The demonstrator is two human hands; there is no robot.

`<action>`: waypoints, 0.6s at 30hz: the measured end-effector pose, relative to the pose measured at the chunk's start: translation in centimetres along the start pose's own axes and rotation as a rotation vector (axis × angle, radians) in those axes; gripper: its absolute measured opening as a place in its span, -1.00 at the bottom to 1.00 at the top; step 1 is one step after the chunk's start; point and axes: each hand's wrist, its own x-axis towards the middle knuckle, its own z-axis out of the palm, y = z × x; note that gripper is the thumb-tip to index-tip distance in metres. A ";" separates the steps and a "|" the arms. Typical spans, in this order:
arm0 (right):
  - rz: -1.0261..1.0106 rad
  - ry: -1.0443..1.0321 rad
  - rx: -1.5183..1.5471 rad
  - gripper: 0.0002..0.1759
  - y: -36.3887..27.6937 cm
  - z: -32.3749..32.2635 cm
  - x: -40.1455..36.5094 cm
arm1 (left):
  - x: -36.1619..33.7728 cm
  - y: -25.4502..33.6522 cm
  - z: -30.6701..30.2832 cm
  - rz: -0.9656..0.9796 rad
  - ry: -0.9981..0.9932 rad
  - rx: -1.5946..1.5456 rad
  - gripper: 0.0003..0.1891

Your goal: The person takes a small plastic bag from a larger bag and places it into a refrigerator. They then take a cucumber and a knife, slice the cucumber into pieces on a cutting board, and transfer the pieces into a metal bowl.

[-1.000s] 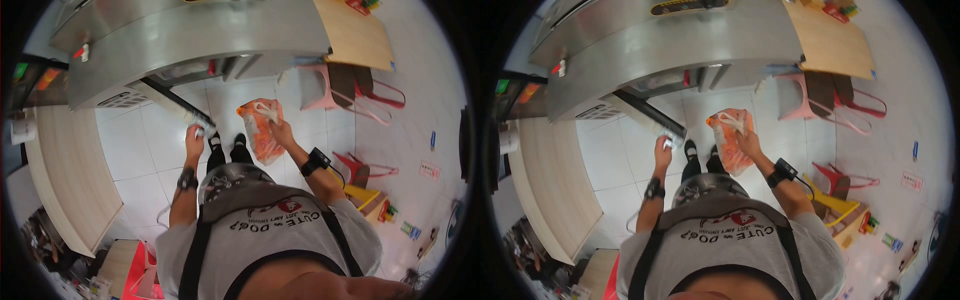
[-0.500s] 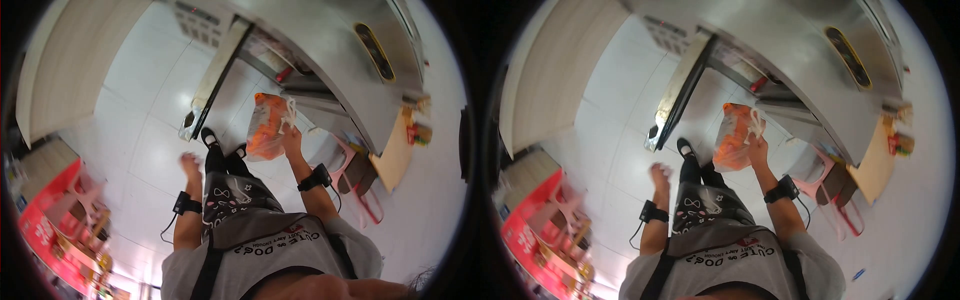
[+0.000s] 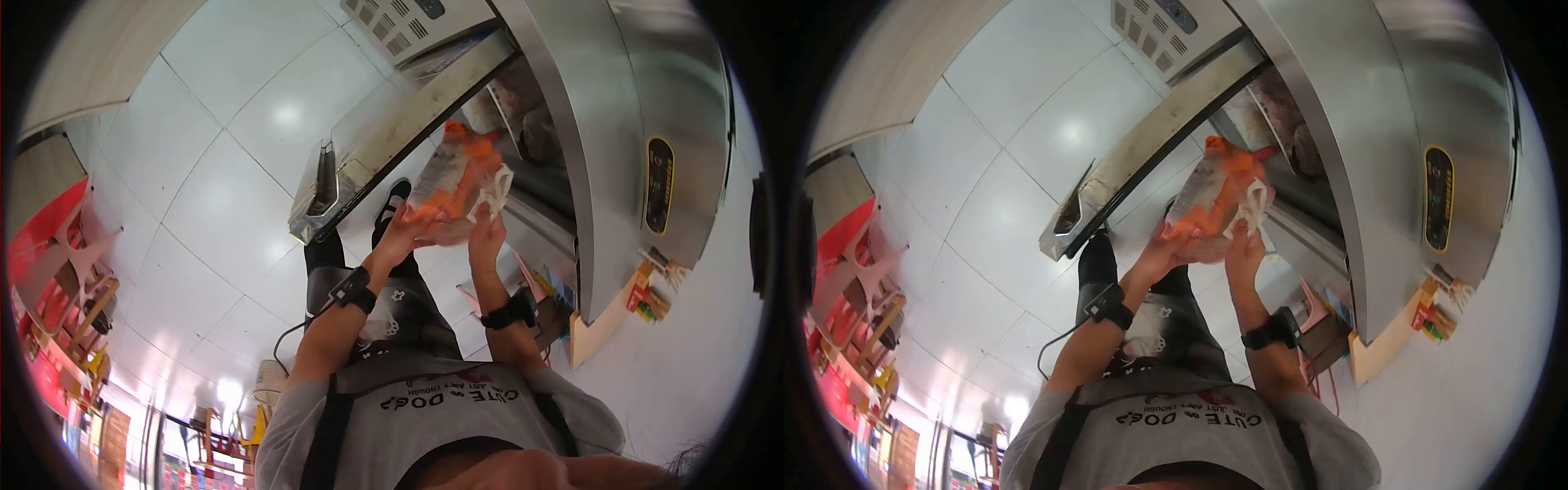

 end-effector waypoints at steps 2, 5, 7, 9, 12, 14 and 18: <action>-0.058 -0.023 -0.048 -0.57 0.7 -0.8 2.1 | 2.3 0.6 1.1 0.034 0.030 0.067 -0.34; -0.099 -0.169 -0.119 -0.58 0.1 -1.8 5.0 | 4.7 -0.4 1.7 0.083 0.026 -0.016 -0.30; -0.123 -0.126 -0.172 -0.58 0.8 -1.8 6.4 | 7.0 -1.3 1.4 0.103 0.012 -0.080 -0.28; -0.076 -0.169 -0.230 -0.55 1.9 -2.9 8.0 | 8.5 -1.0 2.5 0.176 -0.083 -0.104 -0.32; -0.162 0.029 -0.193 -0.52 0.9 -2.9 10.1 | 11.9 0.2 4.5 0.288 -0.140 -0.028 -0.40; -0.272 0.175 -0.214 -0.53 0.5 -3.9 11.8 | 14.4 1.2 6.4 0.333 -0.203 0.015 -0.43; -0.290 0.263 -0.099 -0.50 -0.6 -4.9 15.8 | 21.3 2.4 11.2 0.502 -0.308 0.061 -0.46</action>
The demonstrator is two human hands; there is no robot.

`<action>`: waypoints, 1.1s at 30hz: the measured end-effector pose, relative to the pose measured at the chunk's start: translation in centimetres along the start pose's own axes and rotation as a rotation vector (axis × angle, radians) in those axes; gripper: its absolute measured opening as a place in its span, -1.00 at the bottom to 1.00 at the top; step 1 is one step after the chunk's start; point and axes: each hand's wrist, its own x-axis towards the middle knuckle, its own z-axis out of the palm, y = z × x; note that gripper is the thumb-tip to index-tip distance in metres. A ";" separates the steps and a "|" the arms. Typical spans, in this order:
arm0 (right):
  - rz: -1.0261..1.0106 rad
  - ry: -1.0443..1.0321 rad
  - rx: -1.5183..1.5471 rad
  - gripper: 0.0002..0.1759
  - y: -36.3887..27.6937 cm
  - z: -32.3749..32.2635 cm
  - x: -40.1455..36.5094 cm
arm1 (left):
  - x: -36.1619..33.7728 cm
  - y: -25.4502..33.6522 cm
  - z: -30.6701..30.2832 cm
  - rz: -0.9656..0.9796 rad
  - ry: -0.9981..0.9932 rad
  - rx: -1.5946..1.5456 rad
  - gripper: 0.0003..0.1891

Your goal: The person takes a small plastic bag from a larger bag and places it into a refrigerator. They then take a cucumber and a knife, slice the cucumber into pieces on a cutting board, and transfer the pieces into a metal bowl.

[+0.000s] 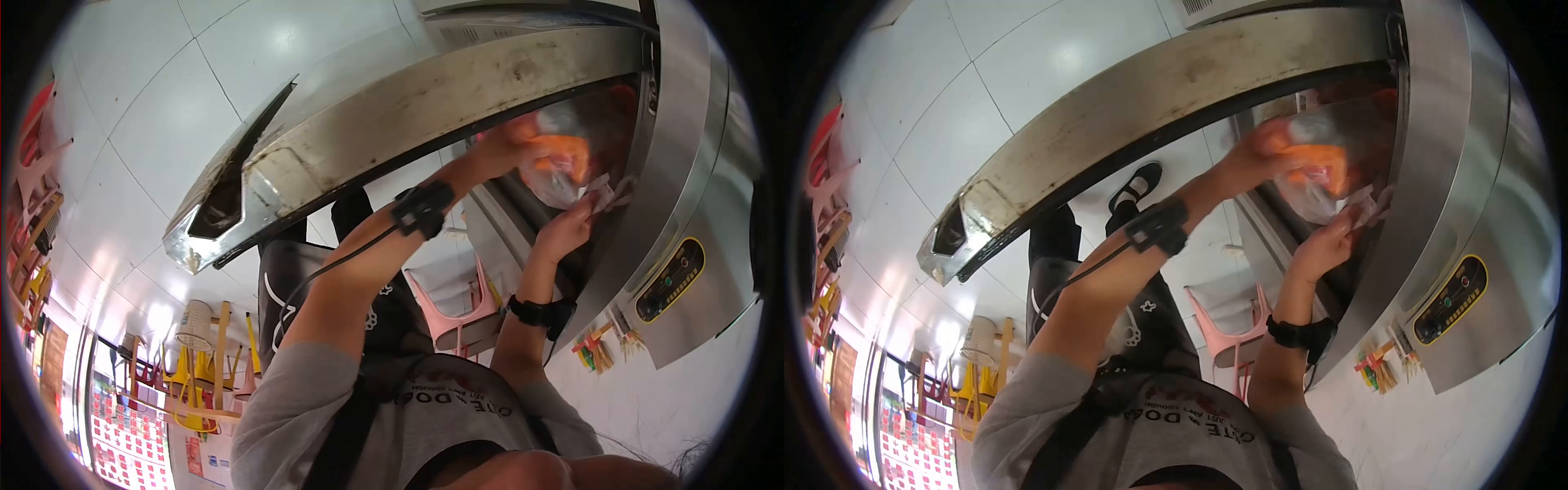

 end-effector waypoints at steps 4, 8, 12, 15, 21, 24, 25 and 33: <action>-0.155 -0.186 -0.070 -0.50 0.8 -0.9 0.3 | 8.2 -2.6 5.2 0.256 0.069 0.500 -0.39; -0.109 -0.257 -0.041 -0.50 4.6 -3.3 -2.9 | 12.4 -10.1 8.8 0.436 0.361 1.570 -0.36; 0.086 -0.453 0.143 -0.50 6.4 -5.3 -7.6 | 9.0 -6.0 10.0 0.373 0.666 1.178 -0.43; 0.305 -0.510 0.247 -0.54 7.0 -5.8 -9.1 | 8.3 -3.5 9.8 -0.142 0.586 0.515 -0.52; 0.245 -0.575 0.187 -0.65 8.3 -5.6 -10.0 | 4.6 -5.3 9.5 0.382 0.463 0.372 -0.62; -0.112 -0.609 0.044 -0.63 10.1 -4.4 -9.3 | 2.0 -6.9 8.2 0.411 0.445 0.509 -0.60; -0.098 -0.630 0.058 -0.63 13.0 -4.4 -8.7 | 0.3 -7.6 7.2 0.403 0.452 0.597 -0.62; 0.535 -0.572 0.128 -0.62 13.8 1.1 -8.1 | -16.8 -8.3 -13.7 0.230 0.525 1.200 -0.73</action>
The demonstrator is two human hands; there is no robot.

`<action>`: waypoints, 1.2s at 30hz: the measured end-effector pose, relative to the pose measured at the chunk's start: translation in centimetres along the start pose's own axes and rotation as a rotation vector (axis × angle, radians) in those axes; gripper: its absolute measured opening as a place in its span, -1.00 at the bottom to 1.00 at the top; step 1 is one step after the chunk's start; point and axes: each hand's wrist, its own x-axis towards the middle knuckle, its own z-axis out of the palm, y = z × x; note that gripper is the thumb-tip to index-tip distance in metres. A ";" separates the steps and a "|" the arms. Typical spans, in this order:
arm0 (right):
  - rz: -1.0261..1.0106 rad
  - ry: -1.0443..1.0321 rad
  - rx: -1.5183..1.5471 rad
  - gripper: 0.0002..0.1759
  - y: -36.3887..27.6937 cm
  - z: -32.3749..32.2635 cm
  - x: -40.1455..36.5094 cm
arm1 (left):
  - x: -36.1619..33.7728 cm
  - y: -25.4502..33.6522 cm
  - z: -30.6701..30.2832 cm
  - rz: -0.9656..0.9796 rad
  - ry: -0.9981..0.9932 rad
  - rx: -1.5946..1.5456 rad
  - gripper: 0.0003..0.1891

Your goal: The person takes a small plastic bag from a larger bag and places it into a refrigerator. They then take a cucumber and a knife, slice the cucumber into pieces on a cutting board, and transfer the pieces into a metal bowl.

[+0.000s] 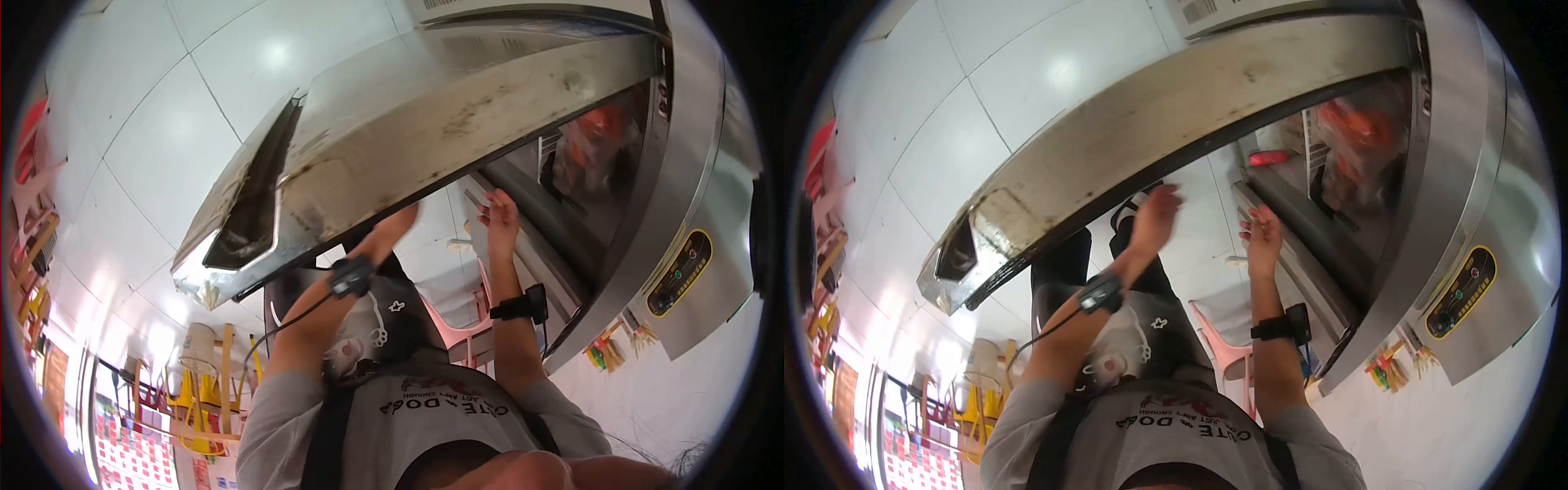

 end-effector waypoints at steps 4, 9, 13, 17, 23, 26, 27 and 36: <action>-0.001 -0.082 -0.003 -0.63 0.6 1.6 -2.7 | -7.5 -10.1 -8.5 -0.486 0.088 0.036 -0.61; -0.017 -0.087 -0.041 -0.61 2.7 2.3 -4.6 | -5.9 -5.4 -18.1 -0.901 0.337 -0.204 -0.57; 0.015 0.044 0.146 -0.60 4.7 2.5 -3.1 | -3.7 -7.1 -17.5 -0.709 0.223 -0.330 -0.58; -0.005 0.148 0.351 -0.60 3.7 4.7 -0.8 | -1.6 -8.5 -16.8 -0.520 -0.319 -0.365 -0.72; -0.060 0.235 0.640 -0.58 6.5 6.4 8.1 | 3.1 -7.1 -16.5 -0.312 -0.585 -0.068 -0.70; -0.123 0.381 0.731 -0.56 7.4 5.8 11.6 | 5.1 -6.1 -16.2 -0.336 -0.701 0.132 -0.69; -0.139 0.381 0.753 -0.56 7.5 5.8 12.4 | 5.7 -5.6 -16.1 -0.295 -0.729 0.086 -0.69; -0.205 0.746 0.713 -0.41 5.6 7.1 24.8 | 9.6 -5.4 -15.6 -0.088 -0.784 0.017 -0.68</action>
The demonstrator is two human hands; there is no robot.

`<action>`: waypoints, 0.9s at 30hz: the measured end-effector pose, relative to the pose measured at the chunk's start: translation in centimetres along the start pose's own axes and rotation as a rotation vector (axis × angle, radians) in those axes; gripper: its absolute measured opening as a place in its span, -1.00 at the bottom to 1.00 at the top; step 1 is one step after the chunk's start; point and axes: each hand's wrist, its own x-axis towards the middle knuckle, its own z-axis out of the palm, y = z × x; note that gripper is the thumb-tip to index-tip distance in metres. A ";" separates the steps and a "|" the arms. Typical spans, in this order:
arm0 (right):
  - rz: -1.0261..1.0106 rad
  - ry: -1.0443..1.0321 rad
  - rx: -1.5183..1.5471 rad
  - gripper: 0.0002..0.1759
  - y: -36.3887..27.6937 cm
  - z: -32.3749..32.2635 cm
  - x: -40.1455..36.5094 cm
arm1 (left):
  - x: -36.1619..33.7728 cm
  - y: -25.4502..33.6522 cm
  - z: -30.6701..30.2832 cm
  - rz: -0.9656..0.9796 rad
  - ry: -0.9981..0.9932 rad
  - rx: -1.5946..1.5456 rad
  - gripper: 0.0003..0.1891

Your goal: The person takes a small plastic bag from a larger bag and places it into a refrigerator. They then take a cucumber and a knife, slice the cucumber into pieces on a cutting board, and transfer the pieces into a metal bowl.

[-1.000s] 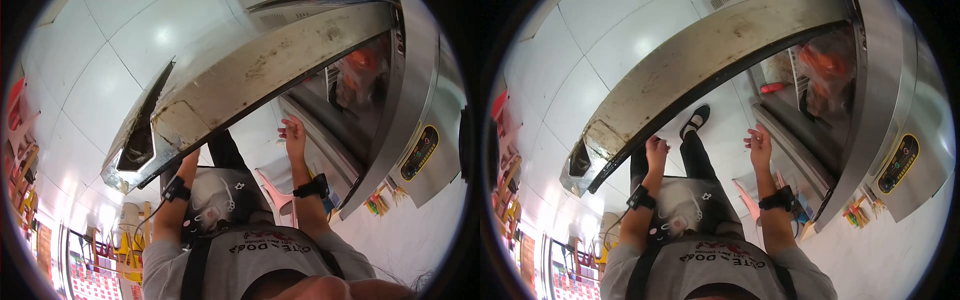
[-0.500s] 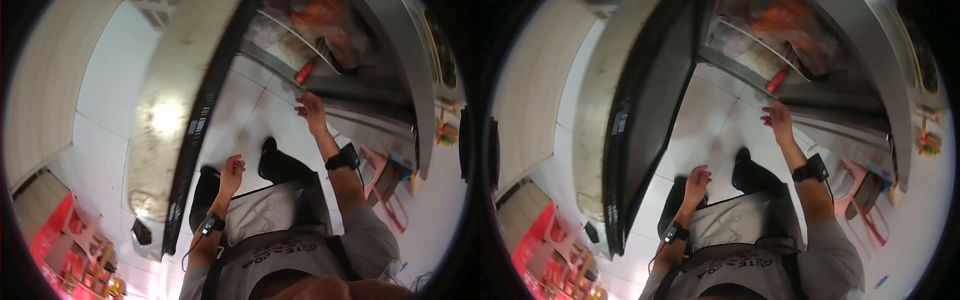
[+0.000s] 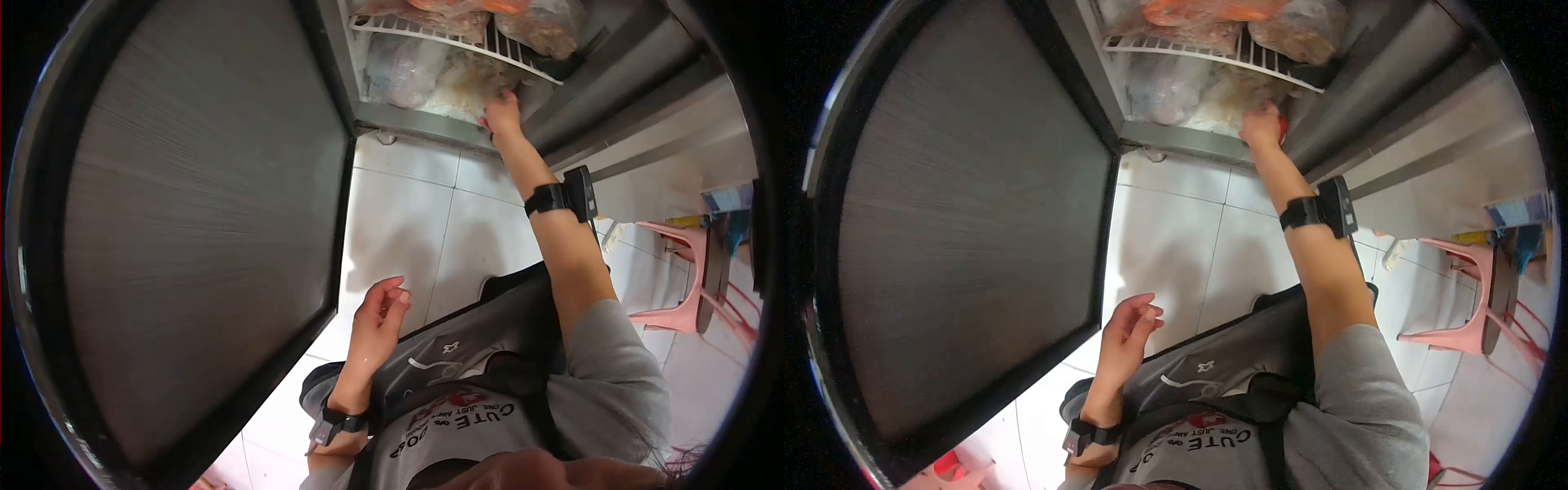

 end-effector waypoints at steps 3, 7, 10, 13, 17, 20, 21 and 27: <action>-0.026 -0.074 -0.113 -0.31 -0.9 0.5 1.4 | 0.8 -0.5 -0.5 0.100 -0.025 -0.014 -0.67; 0.046 -0.132 -0.024 -0.22 -1.3 -0.3 0.7 | -0.3 1.5 0.0 0.169 -0.015 -0.096 -0.66; 0.154 -0.152 0.047 -0.16 -1.4 -0.1 1.3 | -1.2 2.2 0.6 0.197 0.006 -0.226 -0.67; 0.009 -0.139 -0.017 -0.13 -0.2 0.3 5.2 | -1.5 1.0 0.6 0.141 -0.066 -0.180 -0.67; -0.122 -0.238 -0.116 -0.16 -0.9 -0.7 4.4 | -1.0 0.2 0.2 0.085 -0.064 -0.068 -0.66; -0.427 -0.214 -0.475 -0.08 1.6 0.4 8.7 | -0.7 1.0 0.5 0.053 -0.028 -0.064 -0.66; -0.615 -0.088 -0.656 -0.07 4.4 1.7 12.3 | -0.7 1.0 0.6 0.042 -0.020 -0.042 -0.66; -0.610 -0.040 -0.736 -0.07 3.4 1.9 9.6 | -0.3 1.7 1.8 -0.040 -0.082 -0.042 -0.64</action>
